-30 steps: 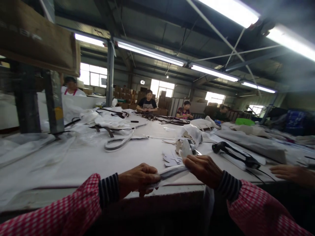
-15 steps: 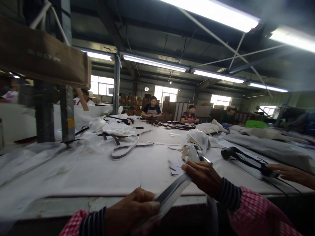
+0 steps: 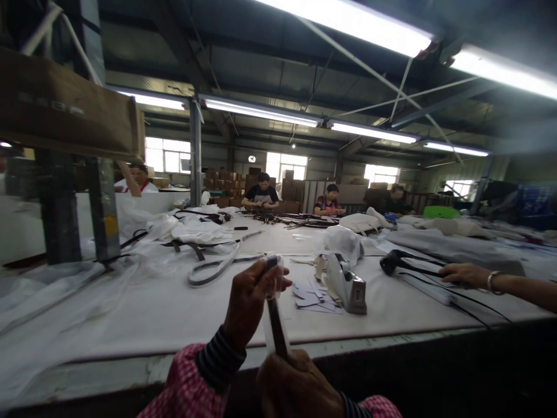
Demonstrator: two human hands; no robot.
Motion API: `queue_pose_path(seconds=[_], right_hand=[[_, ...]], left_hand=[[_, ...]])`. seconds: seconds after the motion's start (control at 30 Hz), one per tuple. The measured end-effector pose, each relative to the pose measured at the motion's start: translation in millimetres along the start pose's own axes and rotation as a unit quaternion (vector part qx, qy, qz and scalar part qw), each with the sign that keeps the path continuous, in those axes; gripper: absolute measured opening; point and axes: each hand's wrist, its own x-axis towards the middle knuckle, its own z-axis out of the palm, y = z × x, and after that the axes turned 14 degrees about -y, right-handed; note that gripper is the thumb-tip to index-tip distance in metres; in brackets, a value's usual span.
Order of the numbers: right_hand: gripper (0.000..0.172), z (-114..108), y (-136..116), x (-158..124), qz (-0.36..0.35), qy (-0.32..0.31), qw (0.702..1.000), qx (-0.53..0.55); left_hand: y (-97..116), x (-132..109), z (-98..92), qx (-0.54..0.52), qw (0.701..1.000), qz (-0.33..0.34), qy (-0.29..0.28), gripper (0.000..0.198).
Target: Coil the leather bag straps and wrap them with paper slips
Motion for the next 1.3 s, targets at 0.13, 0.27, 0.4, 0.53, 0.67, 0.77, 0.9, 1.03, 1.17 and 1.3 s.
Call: queue_pose_path(seconds=[0.13,0.27,0.4,0.53,0.67,0.77,0.9,1.03,1.17,1.3], right_hand=[[0.071,-8.4,-11.0,-36.1,0.037,-0.022,0.995,-0.094],[0.052,-27.0,-28.3,-64.4,0.108,-0.013,0.990,-0.085],[0.036,-55.5,-54.1,-79.6,0.161,0.106,0.966,-0.171],[0.036,-92.2,-73.8,-74.3,0.109,0.095,0.952,-0.268],[0.039,-113.2,-71.6,-53.9,0.028,0.175,0.925,-0.335],[0.035,-97.8,-67.6,-37.6,-0.072,0.225,0.907,-0.348],[0.035,-46.4,-67.0,-17.3,-0.183,0.226,0.900,-0.326],[0.023,-16.0,-62.5,8.4,-0.231,0.299,0.859,-0.347],[0.039,-13.0,-48.2,28.3,-0.186,0.303,0.884,-0.303],[0.052,0.3,-27.6,17.0,-0.064,0.167,0.968,-0.174]], left_hand=[[-37.5,-20.6,-1.8,0.219,0.965,0.052,-0.134,0.030],[-60.3,-47.5,-0.1,0.321,0.915,0.063,-0.235,0.033],[-70.1,-77.3,-3.3,0.292,0.919,0.015,-0.265,0.035],[-59.8,-95.0,-1.8,0.153,0.954,-0.075,-0.248,0.033],[-25.6,-79.2,9.3,0.008,0.941,-0.229,-0.248,0.042],[6.4,-53.4,13.4,-0.094,0.941,-0.236,-0.222,0.042],[41.1,-21.9,12.8,-0.165,0.960,-0.157,-0.164,0.037],[62.5,-2.4,9.6,-0.244,0.953,-0.140,-0.113,0.032],[78.3,10.4,-0.8,-0.256,0.963,-0.054,-0.067,0.024],[67.4,17.8,-8.7,-0.152,0.986,0.062,-0.015,0.024]])
